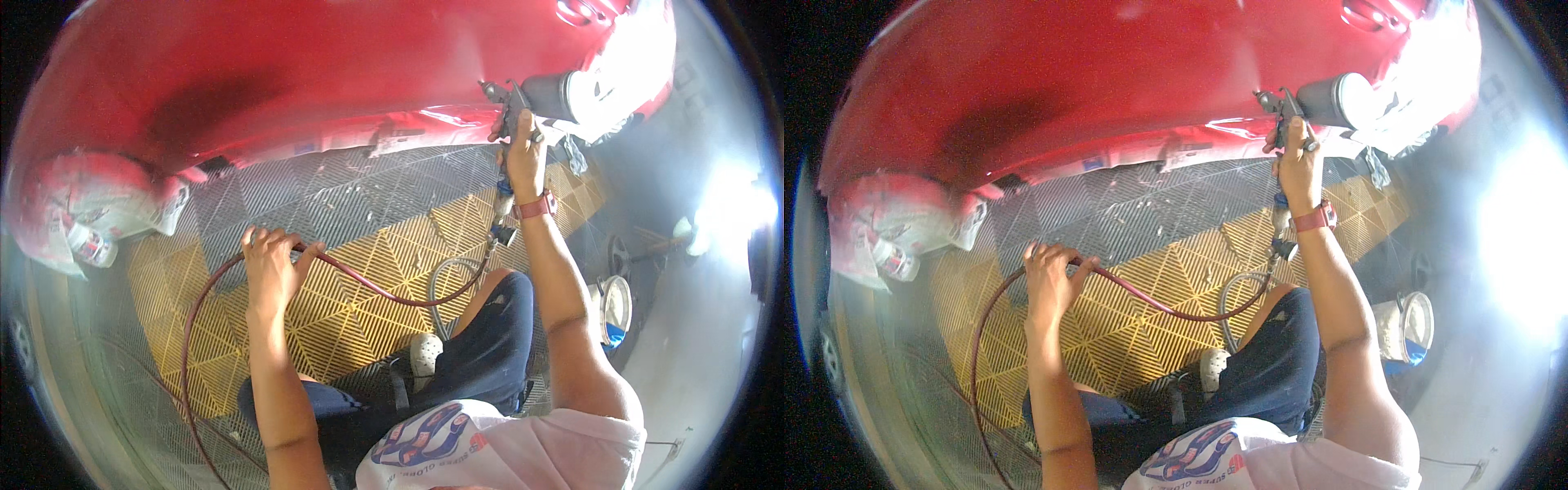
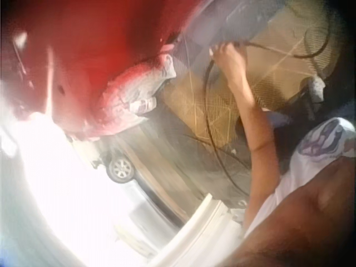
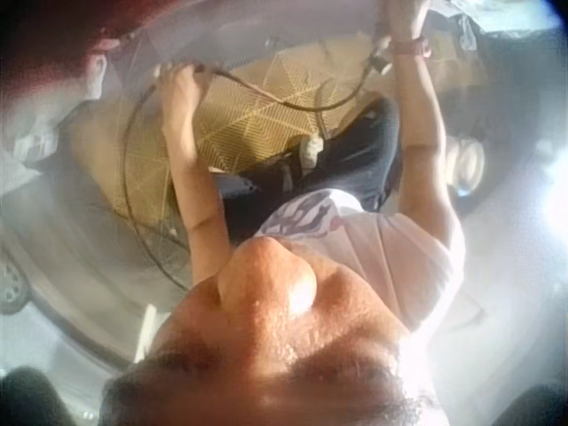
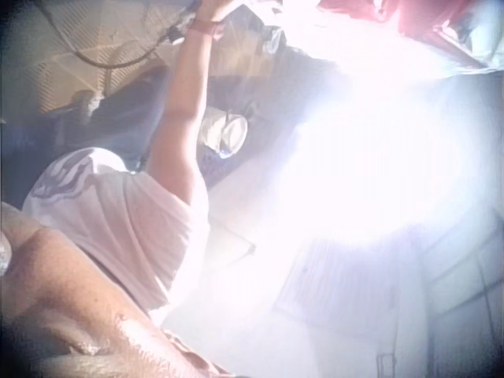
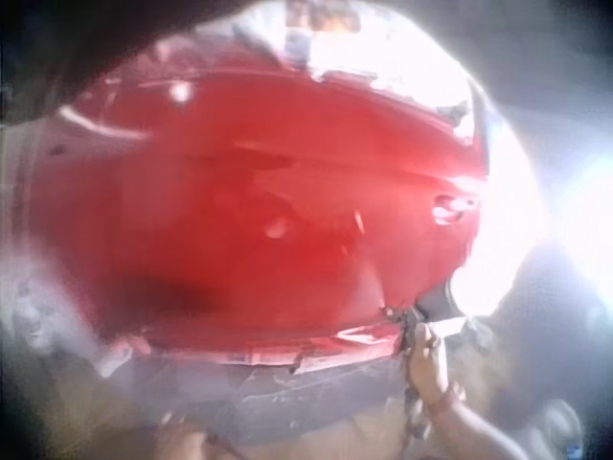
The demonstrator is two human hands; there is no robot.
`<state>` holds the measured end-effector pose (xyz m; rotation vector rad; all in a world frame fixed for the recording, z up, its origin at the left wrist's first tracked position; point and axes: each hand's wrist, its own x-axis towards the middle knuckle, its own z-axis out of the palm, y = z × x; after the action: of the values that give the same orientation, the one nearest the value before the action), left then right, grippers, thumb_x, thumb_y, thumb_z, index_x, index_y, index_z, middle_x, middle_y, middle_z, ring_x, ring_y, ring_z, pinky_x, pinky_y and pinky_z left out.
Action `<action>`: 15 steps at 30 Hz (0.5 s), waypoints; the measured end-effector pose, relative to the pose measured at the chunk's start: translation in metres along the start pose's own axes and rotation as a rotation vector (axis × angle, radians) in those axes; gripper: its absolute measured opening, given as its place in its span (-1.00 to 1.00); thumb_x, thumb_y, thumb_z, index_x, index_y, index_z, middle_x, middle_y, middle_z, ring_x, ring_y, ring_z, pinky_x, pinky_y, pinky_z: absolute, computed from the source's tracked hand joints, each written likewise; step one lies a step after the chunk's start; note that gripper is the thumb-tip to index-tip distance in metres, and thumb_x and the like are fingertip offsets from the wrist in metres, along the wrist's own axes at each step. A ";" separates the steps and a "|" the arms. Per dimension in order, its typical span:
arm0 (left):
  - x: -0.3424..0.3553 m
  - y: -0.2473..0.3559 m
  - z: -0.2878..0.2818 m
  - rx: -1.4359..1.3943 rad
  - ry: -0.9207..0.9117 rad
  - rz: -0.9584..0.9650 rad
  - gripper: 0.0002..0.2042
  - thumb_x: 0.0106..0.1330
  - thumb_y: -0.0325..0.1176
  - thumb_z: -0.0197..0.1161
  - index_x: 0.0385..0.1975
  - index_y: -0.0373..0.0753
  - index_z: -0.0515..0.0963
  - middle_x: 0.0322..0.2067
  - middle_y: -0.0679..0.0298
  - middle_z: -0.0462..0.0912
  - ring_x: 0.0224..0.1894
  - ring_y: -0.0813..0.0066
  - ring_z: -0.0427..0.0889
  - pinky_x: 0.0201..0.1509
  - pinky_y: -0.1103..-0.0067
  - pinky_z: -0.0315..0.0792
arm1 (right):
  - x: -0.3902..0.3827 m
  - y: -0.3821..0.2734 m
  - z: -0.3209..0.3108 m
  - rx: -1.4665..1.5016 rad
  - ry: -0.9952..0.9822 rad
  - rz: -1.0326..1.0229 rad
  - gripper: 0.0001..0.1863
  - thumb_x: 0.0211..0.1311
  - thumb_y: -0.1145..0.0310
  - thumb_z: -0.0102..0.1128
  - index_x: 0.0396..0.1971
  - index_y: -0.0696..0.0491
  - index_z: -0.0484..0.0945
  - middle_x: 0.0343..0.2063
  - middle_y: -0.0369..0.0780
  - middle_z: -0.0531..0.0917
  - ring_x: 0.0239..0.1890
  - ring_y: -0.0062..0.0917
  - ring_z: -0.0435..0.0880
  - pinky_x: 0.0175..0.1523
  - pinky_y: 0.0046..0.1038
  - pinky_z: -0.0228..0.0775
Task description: The person uses a spray gun to apply red paint to the side of a red car in a garage. The car is masked with newspaper and plastic sheeting. The person moves along the side of the vehicle, spraying the door and rear quarter panel.
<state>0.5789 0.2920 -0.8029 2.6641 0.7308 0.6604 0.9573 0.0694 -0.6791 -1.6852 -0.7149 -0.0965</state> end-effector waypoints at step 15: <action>0.041 0.118 0.070 -0.058 -0.151 0.116 -0.64 0.35 0.01 0.55 -0.16 -0.19 0.81 -0.22 0.18 0.70 -0.01 0.12 0.64 0.54 -0.01 0.20 | 0.144 0.123 -0.217 -0.041 0.225 0.141 -0.26 0.71 -0.30 -0.10 0.09 0.14 0.71 -0.44 -0.24 0.73 -0.51 -0.59 0.71 -0.61 -0.54 0.38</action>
<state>0.6929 0.2053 -0.8013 2.6824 0.5120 0.4937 1.2032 -0.0795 -0.6669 -1.7261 -0.4277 -0.1987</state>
